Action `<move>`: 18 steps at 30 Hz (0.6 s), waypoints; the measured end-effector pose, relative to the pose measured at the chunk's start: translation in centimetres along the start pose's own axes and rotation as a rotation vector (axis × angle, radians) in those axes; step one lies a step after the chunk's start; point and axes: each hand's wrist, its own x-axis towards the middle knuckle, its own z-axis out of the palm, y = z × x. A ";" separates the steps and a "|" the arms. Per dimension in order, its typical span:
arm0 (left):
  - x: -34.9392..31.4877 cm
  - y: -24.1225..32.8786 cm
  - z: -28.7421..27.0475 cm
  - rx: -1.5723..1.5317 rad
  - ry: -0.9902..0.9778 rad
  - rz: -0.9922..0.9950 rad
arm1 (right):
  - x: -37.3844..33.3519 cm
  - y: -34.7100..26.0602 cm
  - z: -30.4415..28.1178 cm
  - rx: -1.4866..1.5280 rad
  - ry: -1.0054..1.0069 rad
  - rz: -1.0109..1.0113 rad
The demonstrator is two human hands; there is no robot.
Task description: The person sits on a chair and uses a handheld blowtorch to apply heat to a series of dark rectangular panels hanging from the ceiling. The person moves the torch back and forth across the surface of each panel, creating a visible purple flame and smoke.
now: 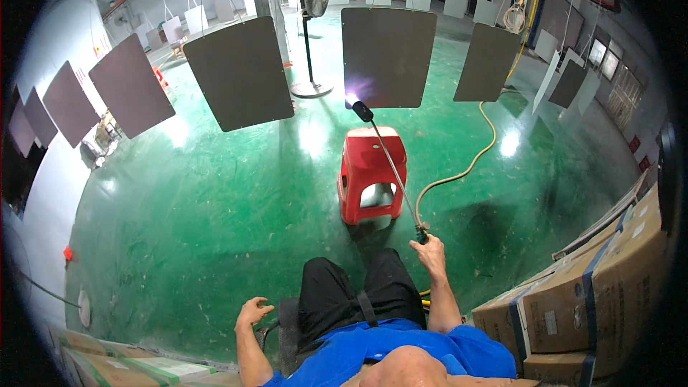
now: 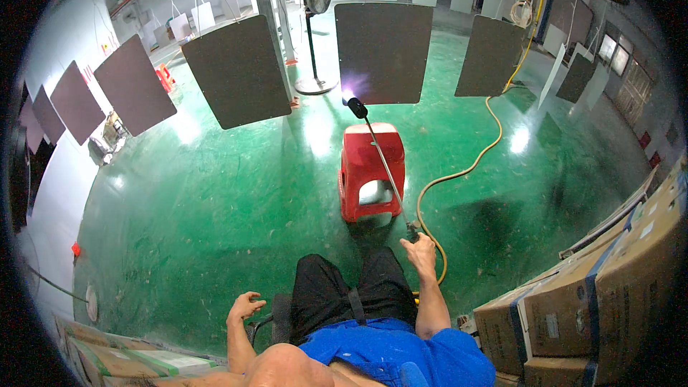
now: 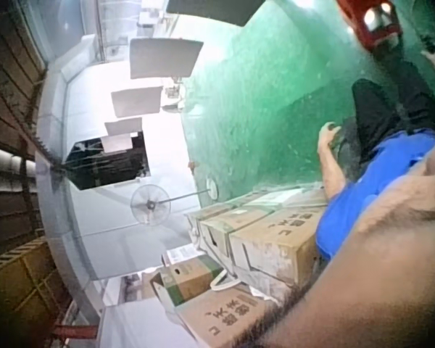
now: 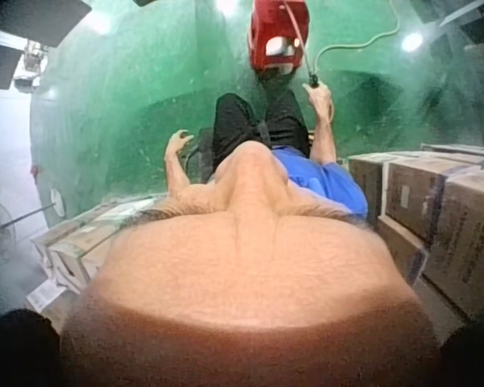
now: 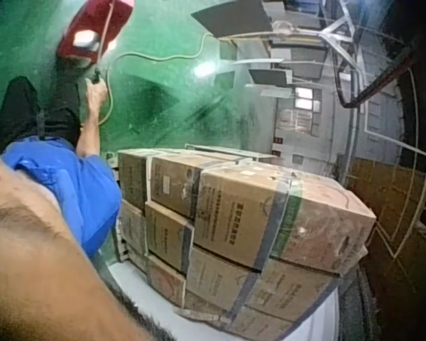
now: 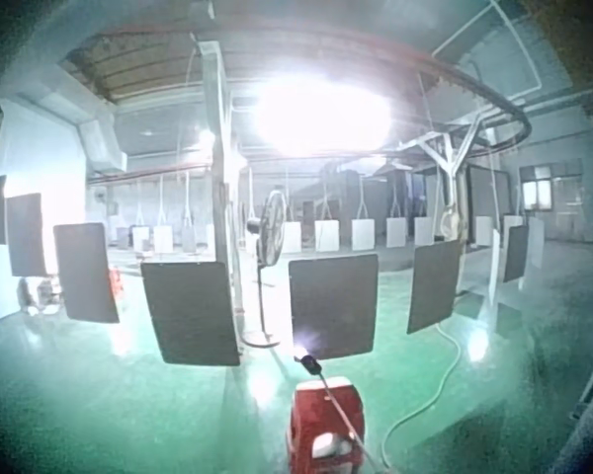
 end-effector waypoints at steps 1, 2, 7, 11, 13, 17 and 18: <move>0.1 0.0 0.1 0.003 -0.005 -0.008 | 0.1 0.3 -0.1 -0.021 0.015 0.001; 0.1 0.0 -0.1 0.008 -0.007 -0.018 | 0.2 0.3 -0.1 -0.039 0.027 0.001; 0.2 -0.1 0.0 0.038 0.000 -0.059 | 0.2 0.2 -1.4 -0.058 0.016 0.087; 0.6 -0.4 0.0 0.043 -0.005 -0.041 | 1.0 1.7 -2.2 -0.027 0.061 0.054; 0.9 -0.5 0.1 0.035 -0.010 -0.013 | 1.9 3.4 -2.6 -0.077 0.084 0.091; 0.1 0.2 -0.1 0.047 -0.010 -0.005 | 2.9 2.8 -6.5 -0.220 0.094 0.143; 0.1 0.1 -0.1 0.050 -0.012 -0.001 | 3.0 2.7 -7.6 -0.242 0.107 0.146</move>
